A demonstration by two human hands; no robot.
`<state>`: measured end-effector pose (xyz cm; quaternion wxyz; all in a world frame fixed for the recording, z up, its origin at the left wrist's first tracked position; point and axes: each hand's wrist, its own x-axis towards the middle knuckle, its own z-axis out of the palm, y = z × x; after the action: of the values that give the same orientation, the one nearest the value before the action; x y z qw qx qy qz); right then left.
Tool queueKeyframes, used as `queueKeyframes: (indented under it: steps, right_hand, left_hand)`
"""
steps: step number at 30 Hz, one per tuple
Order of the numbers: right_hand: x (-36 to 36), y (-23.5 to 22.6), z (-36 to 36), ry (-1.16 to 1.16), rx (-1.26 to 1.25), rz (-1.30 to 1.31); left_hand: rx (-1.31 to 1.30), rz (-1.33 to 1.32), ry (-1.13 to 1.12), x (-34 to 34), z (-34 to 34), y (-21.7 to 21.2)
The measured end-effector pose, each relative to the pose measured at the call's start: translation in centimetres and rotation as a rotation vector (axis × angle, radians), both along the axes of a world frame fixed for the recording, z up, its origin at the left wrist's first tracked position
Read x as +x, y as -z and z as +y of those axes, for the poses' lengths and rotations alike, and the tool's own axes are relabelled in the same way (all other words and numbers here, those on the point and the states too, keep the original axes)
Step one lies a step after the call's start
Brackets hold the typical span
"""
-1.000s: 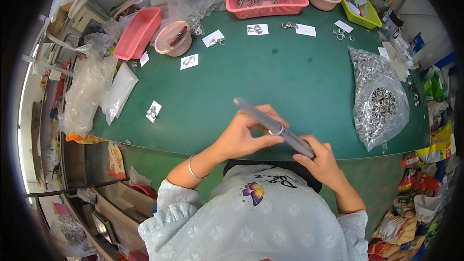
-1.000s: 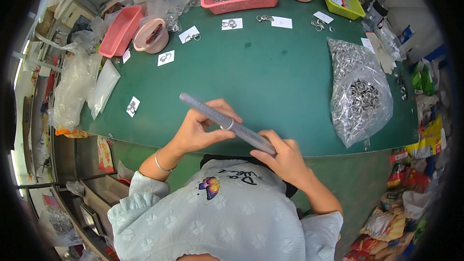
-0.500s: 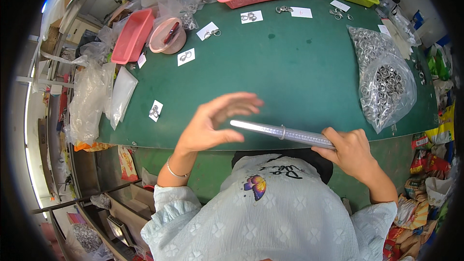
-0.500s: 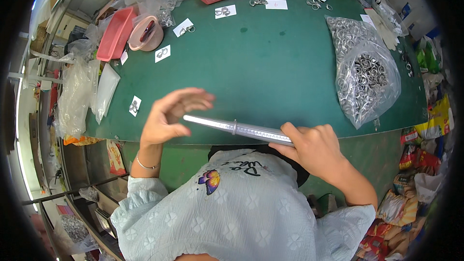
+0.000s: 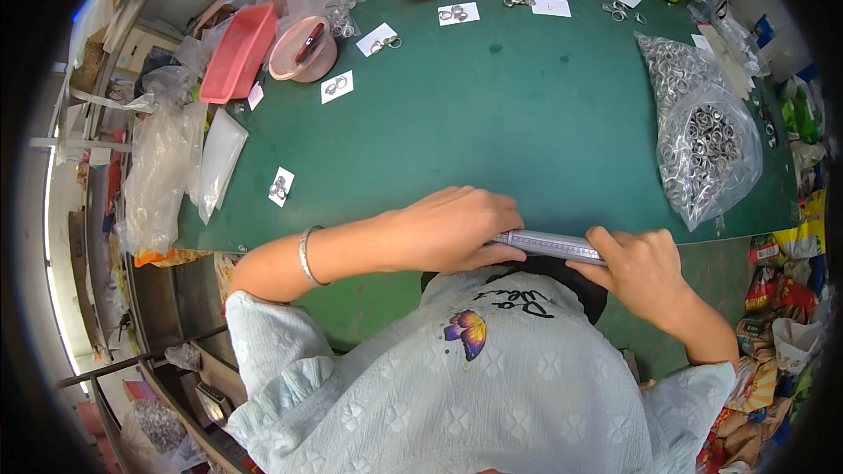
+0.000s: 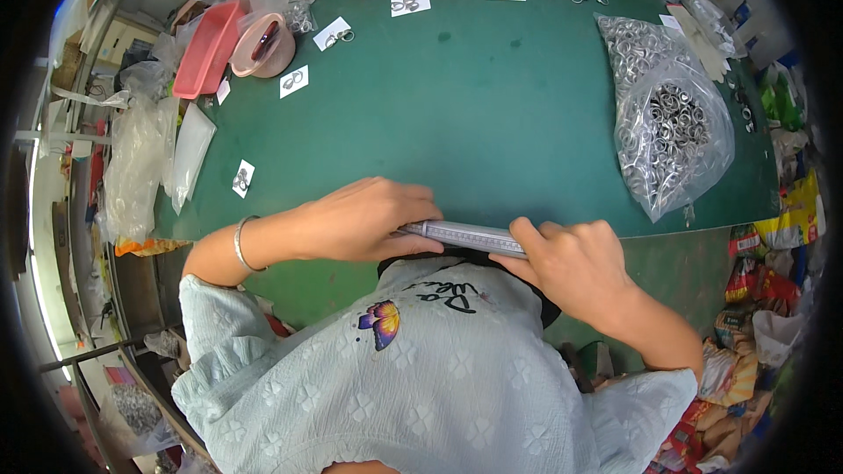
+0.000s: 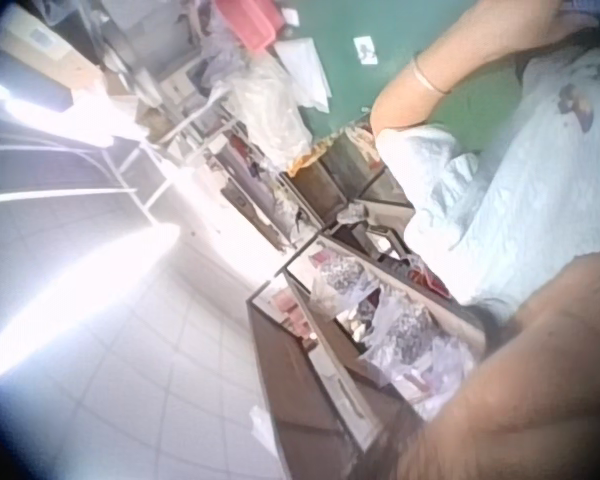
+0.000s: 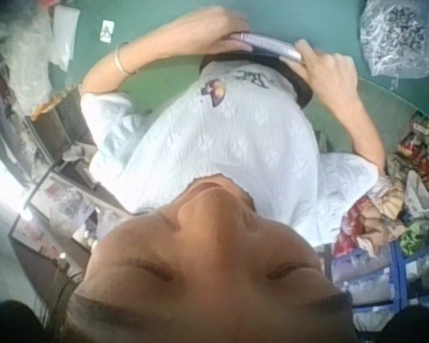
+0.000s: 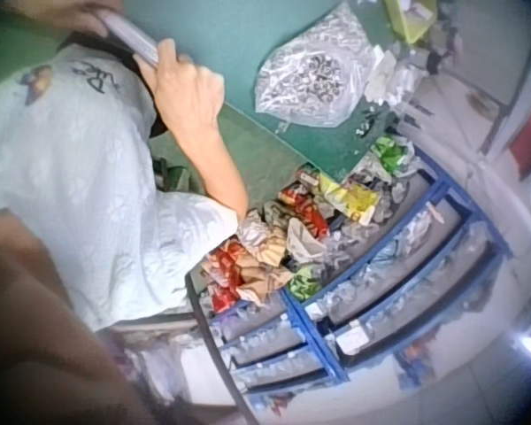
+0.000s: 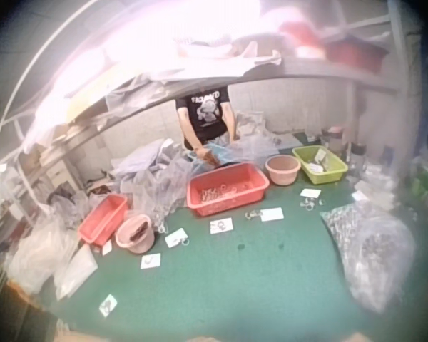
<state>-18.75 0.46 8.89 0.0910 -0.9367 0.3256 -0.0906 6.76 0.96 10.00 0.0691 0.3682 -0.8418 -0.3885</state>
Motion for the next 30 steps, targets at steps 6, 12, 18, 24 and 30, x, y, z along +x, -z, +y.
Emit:
queueKeyframes:
  steps: [6, 12, 18, 24, 30]
  right_hand:
    - [-0.6, 0.4, 0.2, -0.094, -0.032, 0.01]
    - [-1.0, 0.4, -0.7, -0.169, -0.102, -0.036]
    - [-1.7, 0.3, -1.1, -0.173, -0.25, -0.037]
    - [-1.5, 0.3, -2.8, -0.176, -0.243, -0.012]
    - [-0.9, -0.3, -2.6, -0.041, 0.059, 0.003]
  left_hand:
    - [0.204, 0.112, 0.078, 0.1, 0.4, 0.9]
    - [0.242, 0.127, -0.011, 0.0, 1.0, -1.0]
    - [0.442, 0.097, -0.069, 1.3, 1.2, -1.2]
    - [0.462, 0.063, -0.116, 2.1, 0.1, -0.9]
    - [0.08, 0.198, -0.357, 1.5, 1.0, -0.1]
